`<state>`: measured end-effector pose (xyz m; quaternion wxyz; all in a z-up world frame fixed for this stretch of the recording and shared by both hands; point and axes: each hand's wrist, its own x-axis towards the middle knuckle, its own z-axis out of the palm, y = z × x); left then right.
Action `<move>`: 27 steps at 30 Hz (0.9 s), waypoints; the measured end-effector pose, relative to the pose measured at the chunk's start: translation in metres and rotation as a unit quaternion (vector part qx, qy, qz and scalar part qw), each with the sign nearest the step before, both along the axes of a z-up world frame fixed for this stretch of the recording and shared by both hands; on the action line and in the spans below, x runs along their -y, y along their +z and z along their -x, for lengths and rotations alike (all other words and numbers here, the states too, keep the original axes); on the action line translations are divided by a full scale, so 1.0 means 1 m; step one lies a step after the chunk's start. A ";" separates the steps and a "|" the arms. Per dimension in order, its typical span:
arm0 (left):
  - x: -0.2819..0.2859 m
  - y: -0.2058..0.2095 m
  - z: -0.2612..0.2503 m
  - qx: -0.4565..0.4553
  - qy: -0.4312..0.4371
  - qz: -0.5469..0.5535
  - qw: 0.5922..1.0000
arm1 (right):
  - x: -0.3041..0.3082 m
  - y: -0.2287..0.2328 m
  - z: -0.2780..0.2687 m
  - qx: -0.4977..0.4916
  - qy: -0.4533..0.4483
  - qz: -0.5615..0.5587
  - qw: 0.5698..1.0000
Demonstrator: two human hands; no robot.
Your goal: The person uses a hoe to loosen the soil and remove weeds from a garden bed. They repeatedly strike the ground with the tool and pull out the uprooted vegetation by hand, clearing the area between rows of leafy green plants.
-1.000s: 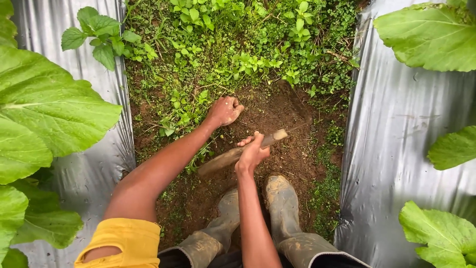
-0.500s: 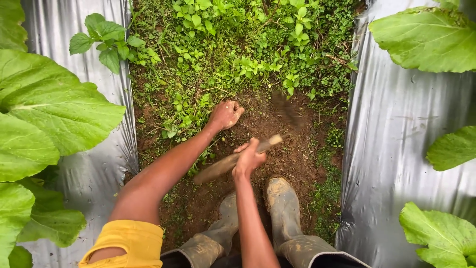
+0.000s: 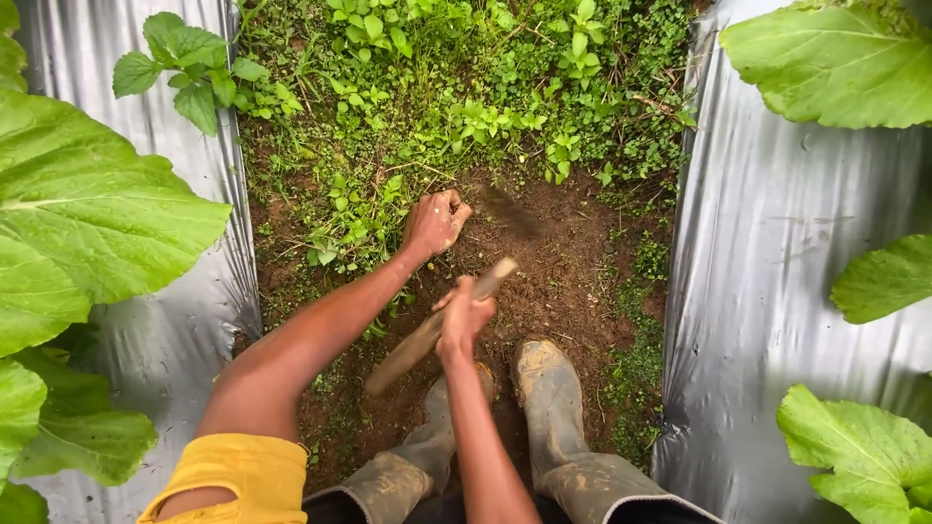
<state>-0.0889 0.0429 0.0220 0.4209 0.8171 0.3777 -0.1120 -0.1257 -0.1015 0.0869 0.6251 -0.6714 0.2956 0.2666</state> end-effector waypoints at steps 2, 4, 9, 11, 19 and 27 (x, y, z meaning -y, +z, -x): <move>0.008 0.003 0.001 -0.012 0.018 -0.031 0.999 | 0.001 -0.013 0.022 -0.064 0.016 -0.022 0.998; 0.013 0.002 0.002 -0.004 0.027 -0.029 0.999 | -0.001 0.004 0.012 -0.043 -0.011 -0.033 0.998; 0.016 -0.002 0.005 0.011 0.038 -0.024 0.999 | 0.003 0.002 -0.006 0.046 -0.067 -0.039 0.996; 0.015 0.008 0.002 0.011 0.032 -0.028 0.999 | 0.002 -0.004 0.002 0.022 -0.019 0.013 0.999; 0.029 0.034 0.017 0.012 0.049 -0.049 0.998 | -0.002 0.040 -0.009 -0.016 -0.034 -0.066 0.997; 0.026 0.040 0.029 0.014 0.002 -0.095 0.995 | 0.008 0.010 -0.003 0.002 -0.058 -0.061 0.996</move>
